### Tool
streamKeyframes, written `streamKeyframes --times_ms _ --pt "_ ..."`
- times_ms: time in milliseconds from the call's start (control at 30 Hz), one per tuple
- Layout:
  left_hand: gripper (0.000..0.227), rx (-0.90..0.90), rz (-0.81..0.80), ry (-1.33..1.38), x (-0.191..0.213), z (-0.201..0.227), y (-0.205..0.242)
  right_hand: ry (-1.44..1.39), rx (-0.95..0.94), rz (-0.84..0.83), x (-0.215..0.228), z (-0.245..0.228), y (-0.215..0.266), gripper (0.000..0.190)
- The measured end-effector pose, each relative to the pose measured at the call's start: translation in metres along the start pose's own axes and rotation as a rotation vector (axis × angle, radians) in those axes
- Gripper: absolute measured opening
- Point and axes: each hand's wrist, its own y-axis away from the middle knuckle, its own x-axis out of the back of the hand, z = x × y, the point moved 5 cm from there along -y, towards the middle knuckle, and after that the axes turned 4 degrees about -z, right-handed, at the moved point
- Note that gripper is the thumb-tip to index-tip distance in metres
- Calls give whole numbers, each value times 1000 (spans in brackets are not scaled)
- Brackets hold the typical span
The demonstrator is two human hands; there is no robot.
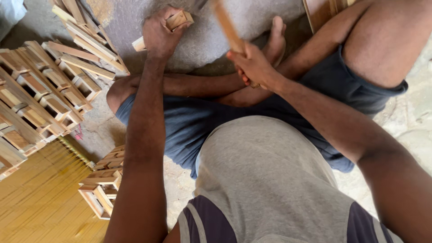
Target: The person sits on the floor and assembles small wooden frames by hand. They pick up wooden pieces, align them, and use a hammer to tap the joints together, then place the finished frames into a stack.
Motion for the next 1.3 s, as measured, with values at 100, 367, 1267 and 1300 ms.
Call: streamKeyframes --times_ms 100,367,1267,1300 --pt "34 71 -37 57 -6 6 -6 118 81 -46 -1 -4 1 37" --pt "33 129 -66 -90 -23 -28 9 1116 868 283 17 -66 50 42" --pt "48 301 93 1481 11 77 29 251 58 -443 -21 -8 -3 76" --pt "55 399 195 1415 8 81 36 279 69 -386 -25 -8 -2 71"
